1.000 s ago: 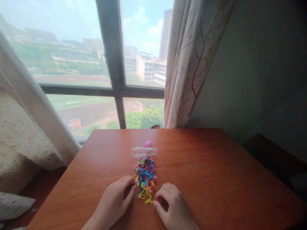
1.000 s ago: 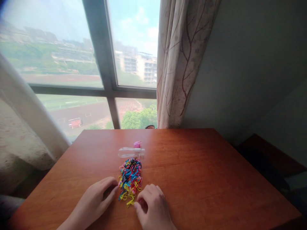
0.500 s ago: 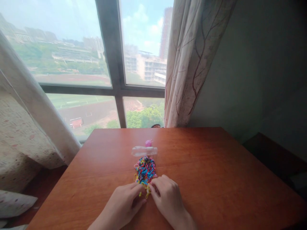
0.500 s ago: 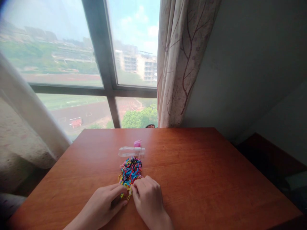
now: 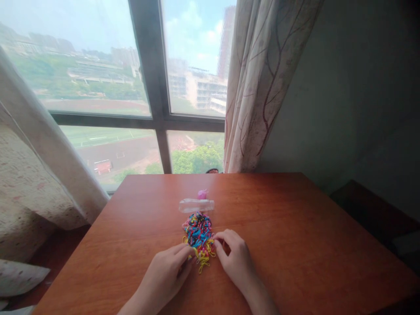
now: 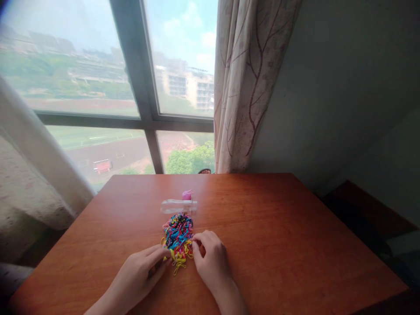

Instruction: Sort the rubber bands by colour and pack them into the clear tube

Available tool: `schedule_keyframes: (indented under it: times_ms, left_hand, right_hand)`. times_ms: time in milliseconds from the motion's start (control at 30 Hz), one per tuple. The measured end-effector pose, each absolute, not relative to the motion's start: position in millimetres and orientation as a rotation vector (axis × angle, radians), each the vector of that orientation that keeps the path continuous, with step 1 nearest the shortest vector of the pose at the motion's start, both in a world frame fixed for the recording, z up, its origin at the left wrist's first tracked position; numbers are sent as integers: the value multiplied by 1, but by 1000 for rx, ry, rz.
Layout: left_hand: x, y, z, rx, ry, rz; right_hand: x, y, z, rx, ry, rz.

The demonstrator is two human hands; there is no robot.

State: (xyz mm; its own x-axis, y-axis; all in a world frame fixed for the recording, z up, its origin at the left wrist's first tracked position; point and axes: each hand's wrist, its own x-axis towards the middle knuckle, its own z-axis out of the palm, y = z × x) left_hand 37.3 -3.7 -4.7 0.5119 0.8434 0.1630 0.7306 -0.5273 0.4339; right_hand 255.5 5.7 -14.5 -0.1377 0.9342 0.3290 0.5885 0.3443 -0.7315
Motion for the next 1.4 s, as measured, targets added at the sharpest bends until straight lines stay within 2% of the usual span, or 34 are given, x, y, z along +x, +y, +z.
schedule_keyframes:
  times_ms: [300,667,967,1400]
  left_hand:
    - [32,-3,-10,2358,1335,750]
    - [35,-3,0,2403,1304,603]
    - [36,-3,6,2379,1253,705]
    - [33,-3,0,2388,1244,596]
  right_hand:
    - [258,2,-12,-1425,-1894,543]
    - [256,0,-11,-1446,-1985,539]
    - [256,3,-13,-1410,-1936,536]
    - [264,6,-14,-1461,-1821,489]
